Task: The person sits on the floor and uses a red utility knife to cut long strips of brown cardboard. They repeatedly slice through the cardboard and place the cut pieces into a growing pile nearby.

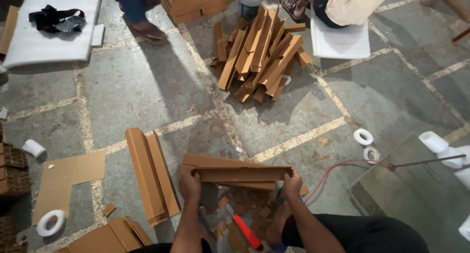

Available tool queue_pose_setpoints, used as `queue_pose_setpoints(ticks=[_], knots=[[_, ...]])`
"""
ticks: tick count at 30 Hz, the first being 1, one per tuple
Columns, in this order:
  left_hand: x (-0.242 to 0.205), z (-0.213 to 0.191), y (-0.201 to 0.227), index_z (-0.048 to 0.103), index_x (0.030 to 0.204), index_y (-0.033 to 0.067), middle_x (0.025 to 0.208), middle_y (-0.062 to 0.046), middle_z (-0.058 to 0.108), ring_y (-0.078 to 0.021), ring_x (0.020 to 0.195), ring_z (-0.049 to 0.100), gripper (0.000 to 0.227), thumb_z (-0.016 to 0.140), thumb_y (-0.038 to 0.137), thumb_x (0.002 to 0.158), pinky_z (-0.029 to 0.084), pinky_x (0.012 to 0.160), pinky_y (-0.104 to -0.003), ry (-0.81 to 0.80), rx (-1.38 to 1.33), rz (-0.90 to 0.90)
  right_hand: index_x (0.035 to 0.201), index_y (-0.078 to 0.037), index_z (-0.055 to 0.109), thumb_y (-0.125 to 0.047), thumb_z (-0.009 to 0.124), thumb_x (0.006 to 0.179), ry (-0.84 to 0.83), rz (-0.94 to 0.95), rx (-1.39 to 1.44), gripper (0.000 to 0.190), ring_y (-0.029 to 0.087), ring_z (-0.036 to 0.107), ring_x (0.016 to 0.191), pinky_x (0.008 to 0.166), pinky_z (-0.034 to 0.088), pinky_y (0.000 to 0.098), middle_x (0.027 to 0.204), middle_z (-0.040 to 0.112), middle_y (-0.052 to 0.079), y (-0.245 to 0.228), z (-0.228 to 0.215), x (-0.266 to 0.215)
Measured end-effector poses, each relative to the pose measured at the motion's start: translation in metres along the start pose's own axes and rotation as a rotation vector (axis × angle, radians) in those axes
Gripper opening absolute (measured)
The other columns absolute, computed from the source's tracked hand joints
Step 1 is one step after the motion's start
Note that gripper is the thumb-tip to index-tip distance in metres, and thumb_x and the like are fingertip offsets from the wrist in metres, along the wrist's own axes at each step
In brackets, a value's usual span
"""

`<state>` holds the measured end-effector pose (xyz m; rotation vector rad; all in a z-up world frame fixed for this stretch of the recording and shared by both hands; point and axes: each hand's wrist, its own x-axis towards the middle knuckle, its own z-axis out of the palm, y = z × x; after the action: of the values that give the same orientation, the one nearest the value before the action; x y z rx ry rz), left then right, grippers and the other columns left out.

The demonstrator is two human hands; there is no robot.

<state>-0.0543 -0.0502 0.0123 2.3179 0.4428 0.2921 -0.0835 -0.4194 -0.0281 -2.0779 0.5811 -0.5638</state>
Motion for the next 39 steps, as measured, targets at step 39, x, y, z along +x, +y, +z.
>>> queue_pose_setpoints(ticks=[39], knots=[[0.017, 0.105, 0.021, 0.071, 0.086, 0.0145, 0.086, -0.009, 0.069, -0.0322, 0.086, 0.069, 0.01, 0.064, 0.021, 0.084, 0.055, 0.075, -0.046, -0.438, 0.149, 0.952, 0.124, -0.005, 0.06, -0.032, 0.068, 0.102, 0.086, 0.069, -0.346, 0.035, 0.042, 0.067, 0.102, 0.087, 0.053, 0.0501, 0.111, 0.069, 0.023, 0.024, 0.012, -0.076]])
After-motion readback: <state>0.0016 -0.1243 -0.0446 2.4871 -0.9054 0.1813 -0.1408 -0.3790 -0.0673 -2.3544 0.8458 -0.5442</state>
